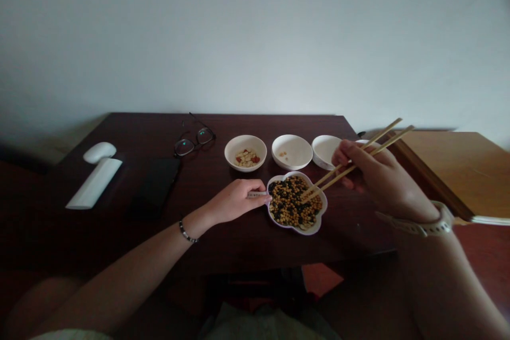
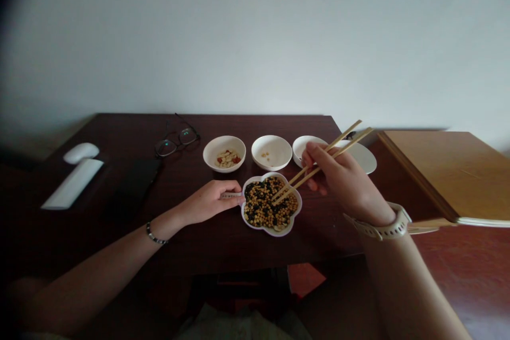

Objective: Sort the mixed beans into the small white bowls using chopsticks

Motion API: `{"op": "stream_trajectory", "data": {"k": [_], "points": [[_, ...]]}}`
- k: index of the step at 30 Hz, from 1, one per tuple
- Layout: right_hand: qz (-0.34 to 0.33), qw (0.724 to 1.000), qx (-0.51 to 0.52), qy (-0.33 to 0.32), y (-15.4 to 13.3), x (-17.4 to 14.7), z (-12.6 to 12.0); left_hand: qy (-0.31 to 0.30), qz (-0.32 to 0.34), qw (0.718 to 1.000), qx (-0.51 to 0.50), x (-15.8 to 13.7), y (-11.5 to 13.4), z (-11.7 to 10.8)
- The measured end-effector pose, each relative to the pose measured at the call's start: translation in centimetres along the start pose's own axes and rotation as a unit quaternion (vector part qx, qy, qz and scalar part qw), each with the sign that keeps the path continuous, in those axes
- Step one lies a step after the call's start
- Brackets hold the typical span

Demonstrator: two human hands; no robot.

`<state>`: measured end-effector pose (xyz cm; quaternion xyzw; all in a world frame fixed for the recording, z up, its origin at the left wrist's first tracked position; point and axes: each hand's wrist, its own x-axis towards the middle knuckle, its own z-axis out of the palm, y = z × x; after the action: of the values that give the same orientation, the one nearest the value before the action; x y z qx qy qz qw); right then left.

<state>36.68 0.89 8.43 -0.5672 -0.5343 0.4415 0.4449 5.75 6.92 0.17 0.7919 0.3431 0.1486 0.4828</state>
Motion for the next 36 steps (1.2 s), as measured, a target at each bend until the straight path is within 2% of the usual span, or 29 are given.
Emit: {"op": "stream_trajectory", "data": {"k": [5,11,15,22,26,31,36], "points": [[0.050,0.989,-0.095,-0.099,1.4,-1.7,-0.1,-0.001,-0.019,1.000,-0.010,0.3,-0.2,0.3],[0.044,0.985,-0.075,-0.150,2.5,-2.3,1.1,-0.005,-0.024,1.000,0.014,0.5,-0.2,0.2],[0.030,0.987,-0.075,-0.140,2.7,-2.2,1.1,-0.006,-0.022,1.000,0.011,0.5,-0.3,0.2],[0.018,0.993,-0.089,-0.069,2.5,-2.0,-0.6,-0.007,-0.025,1.000,0.016,0.4,-0.2,0.2],[0.024,0.991,-0.082,-0.105,2.4,-2.1,-0.9,-0.006,-0.022,1.000,0.018,0.5,-0.3,0.2],[0.026,0.981,-0.083,-0.172,2.6,-2.2,0.2,-0.005,-0.026,0.999,0.022,0.5,-0.2,0.3],[0.003,0.986,-0.086,-0.141,2.3,-2.2,0.5,-0.007,-0.029,0.999,0.021,0.5,-0.1,0.2]]}}
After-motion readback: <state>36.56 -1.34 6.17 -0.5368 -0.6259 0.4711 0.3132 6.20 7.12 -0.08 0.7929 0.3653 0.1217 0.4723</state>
